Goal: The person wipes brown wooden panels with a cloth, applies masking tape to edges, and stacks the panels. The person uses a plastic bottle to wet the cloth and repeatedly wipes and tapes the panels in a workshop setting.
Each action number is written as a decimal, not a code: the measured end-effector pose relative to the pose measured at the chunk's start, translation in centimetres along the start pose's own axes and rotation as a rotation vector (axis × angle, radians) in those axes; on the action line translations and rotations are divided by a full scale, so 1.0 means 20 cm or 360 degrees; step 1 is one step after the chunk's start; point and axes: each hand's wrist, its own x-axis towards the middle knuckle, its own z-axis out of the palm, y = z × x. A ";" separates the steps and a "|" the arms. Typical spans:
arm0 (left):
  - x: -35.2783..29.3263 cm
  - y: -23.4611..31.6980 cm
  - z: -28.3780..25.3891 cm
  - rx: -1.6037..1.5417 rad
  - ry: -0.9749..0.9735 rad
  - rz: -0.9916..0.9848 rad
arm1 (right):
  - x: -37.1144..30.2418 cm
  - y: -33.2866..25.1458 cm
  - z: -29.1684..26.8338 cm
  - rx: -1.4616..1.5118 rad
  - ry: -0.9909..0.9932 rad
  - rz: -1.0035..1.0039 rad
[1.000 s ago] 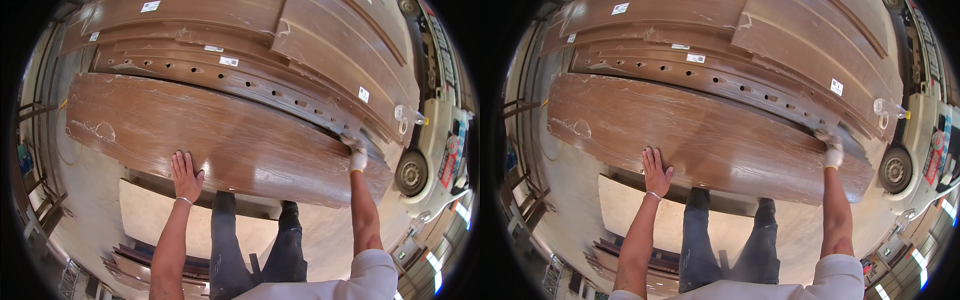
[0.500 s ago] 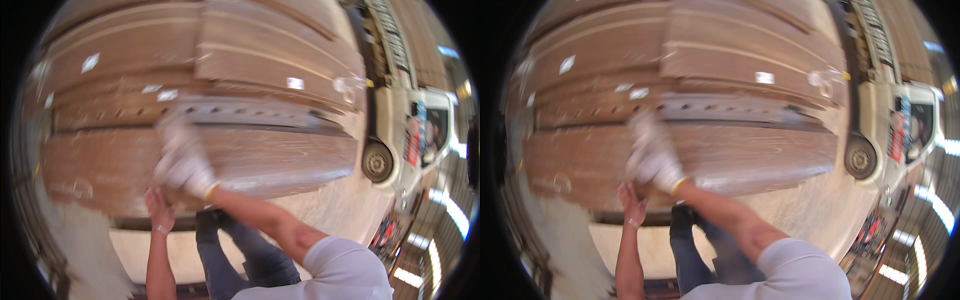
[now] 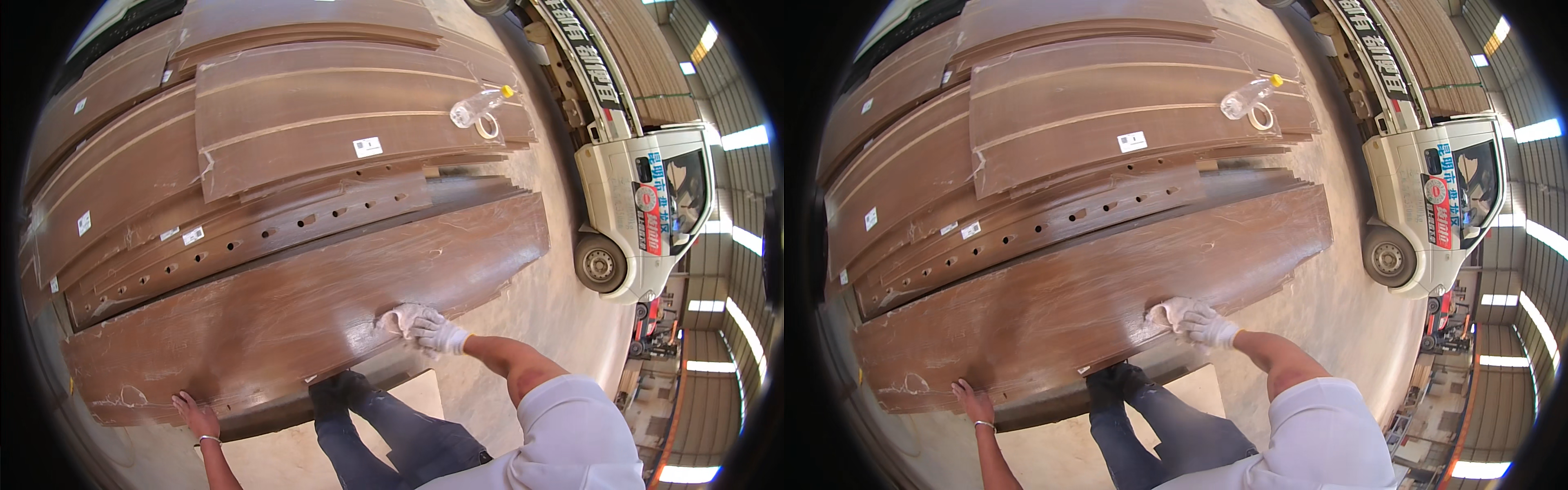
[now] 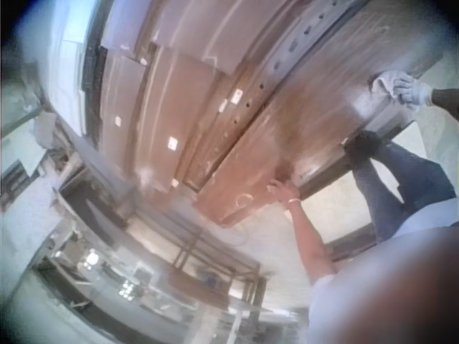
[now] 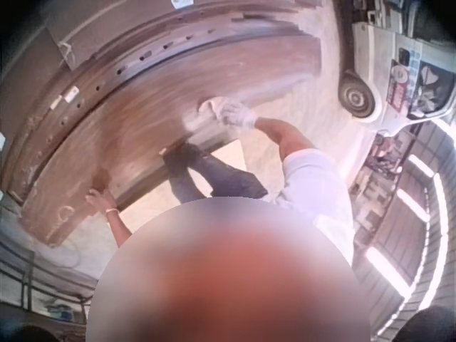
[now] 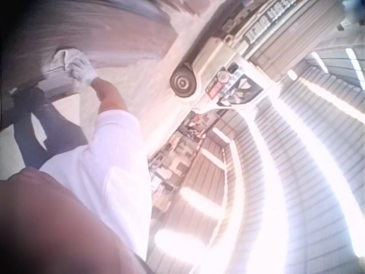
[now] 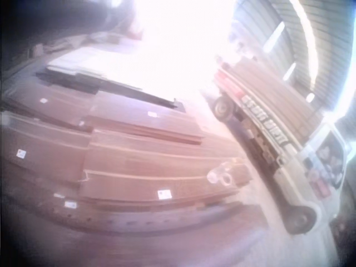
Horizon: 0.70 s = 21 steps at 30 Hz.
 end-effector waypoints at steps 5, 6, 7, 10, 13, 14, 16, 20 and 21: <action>0.06 0.08 -0.15 0.0171 -0.0253 -0.0100 | 0.59 -0.41 -0.07 0.0403 -0.0250 0.0630; 0.08 0.10 -0.14 0.0173 -0.0283 -0.0127 | 0.78 -0.48 -0.11 0.0589 -0.0341 0.0642; 0.11 0.09 -0.15 0.0230 -0.0312 -0.0191 | 0.96 -0.59 -0.14 0.0664 0.0074 0.0538; 0.10 0.09 -0.14 -0.0079 -0.0047 0.0020 | 1.41 -0.71 -0.32 0.0813 0.0362 -0.0246; 0.07 0.11 -0.22 0.0321 -0.0218 0.0189 | 1.75 -0.63 -0.41 0.1495 0.0190 -0.0385; 0.04 0.15 -0.25 0.0362 -0.0287 0.0099 | 1.81 -0.55 -0.41 0.1428 0.0276 -0.0414; 0.00 0.20 -0.32 0.0350 -0.0306 0.0057 | 1.85 -0.24 -0.34 0.1055 0.0427 -0.0382; 0.10 0.42 -0.36 0.0300 -0.0287 0.0099 | 1.49 0.69 -0.27 0.0391 0.0078 0.1250; 0.10 0.44 -0.38 0.0381 -0.0341 0.0085 | 1.38 0.85 -0.27 0.0141 0.0265 0.1297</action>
